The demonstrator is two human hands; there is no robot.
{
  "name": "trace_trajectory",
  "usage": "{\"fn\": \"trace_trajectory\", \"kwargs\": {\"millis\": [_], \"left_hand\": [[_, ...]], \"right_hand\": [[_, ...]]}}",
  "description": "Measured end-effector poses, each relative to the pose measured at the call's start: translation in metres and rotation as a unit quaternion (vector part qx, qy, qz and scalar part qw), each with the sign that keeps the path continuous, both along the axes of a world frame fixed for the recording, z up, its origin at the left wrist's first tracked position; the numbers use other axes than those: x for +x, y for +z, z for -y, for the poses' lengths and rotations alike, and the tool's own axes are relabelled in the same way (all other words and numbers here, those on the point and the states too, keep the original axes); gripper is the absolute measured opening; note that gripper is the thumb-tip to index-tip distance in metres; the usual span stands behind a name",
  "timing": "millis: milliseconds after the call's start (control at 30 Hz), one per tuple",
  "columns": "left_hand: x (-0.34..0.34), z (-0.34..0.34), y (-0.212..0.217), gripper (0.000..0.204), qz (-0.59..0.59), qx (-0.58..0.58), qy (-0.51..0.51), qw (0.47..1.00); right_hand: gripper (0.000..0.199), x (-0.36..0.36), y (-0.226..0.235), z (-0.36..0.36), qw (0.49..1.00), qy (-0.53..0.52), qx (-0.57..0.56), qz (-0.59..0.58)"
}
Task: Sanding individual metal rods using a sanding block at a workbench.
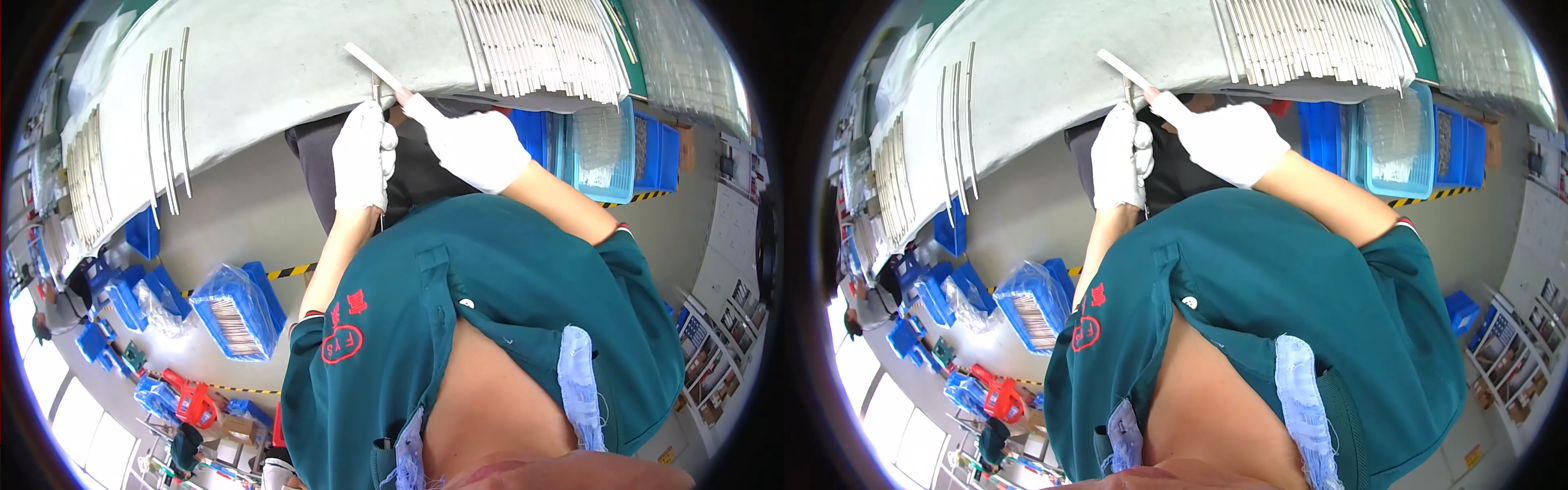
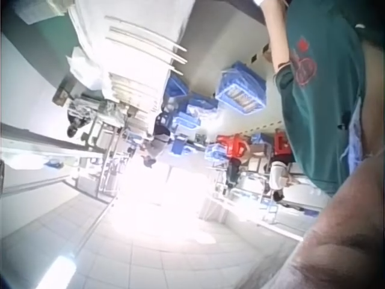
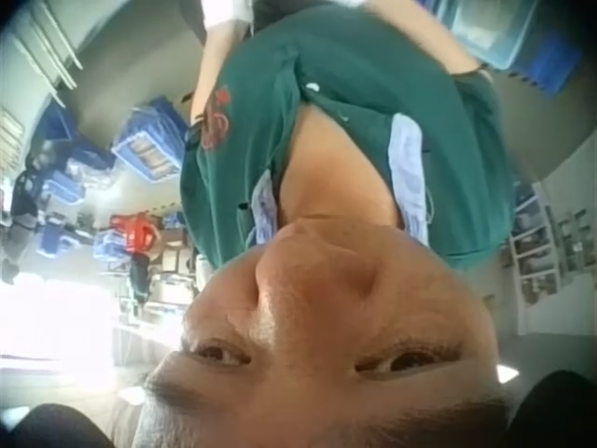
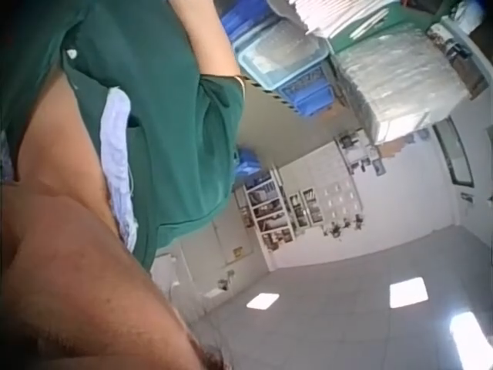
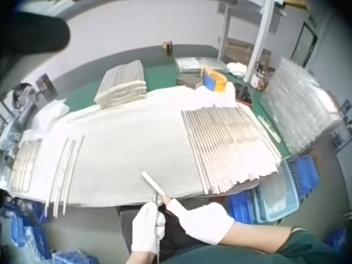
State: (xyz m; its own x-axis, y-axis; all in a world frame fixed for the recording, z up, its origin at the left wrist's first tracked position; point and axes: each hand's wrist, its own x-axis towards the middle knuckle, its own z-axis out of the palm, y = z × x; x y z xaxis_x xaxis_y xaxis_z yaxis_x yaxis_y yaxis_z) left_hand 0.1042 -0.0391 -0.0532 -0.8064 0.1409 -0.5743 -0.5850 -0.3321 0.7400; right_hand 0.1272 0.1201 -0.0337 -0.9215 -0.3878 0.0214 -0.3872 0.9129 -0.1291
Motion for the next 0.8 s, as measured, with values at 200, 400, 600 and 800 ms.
{"fn": "trace_trajectory", "kwargs": {"millis": [200,400,600,800], "left_hand": [[-0.003,0.0,0.001,0.024,0.005,0.021,-0.002,1.0],[0.001,0.0,0.003,0.025,0.0,0.027,-0.007,1.0],[0.001,0.001,-0.002,0.023,0.015,0.031,0.002,0.999],[0.001,0.0,-0.001,0.021,0.005,0.051,-0.001,0.999]], "right_hand": [[0.064,-0.005,0.006,0.005,0.996,-0.035,-0.005,0.08],[0.063,-0.013,0.007,0.007,0.995,-0.04,-0.042,0.085],[0.065,-0.001,-0.001,-0.004,0.997,-0.018,-0.076,0.023],[0.066,-0.007,-0.005,0.004,1.0,-0.005,-0.018,0.001]]}}
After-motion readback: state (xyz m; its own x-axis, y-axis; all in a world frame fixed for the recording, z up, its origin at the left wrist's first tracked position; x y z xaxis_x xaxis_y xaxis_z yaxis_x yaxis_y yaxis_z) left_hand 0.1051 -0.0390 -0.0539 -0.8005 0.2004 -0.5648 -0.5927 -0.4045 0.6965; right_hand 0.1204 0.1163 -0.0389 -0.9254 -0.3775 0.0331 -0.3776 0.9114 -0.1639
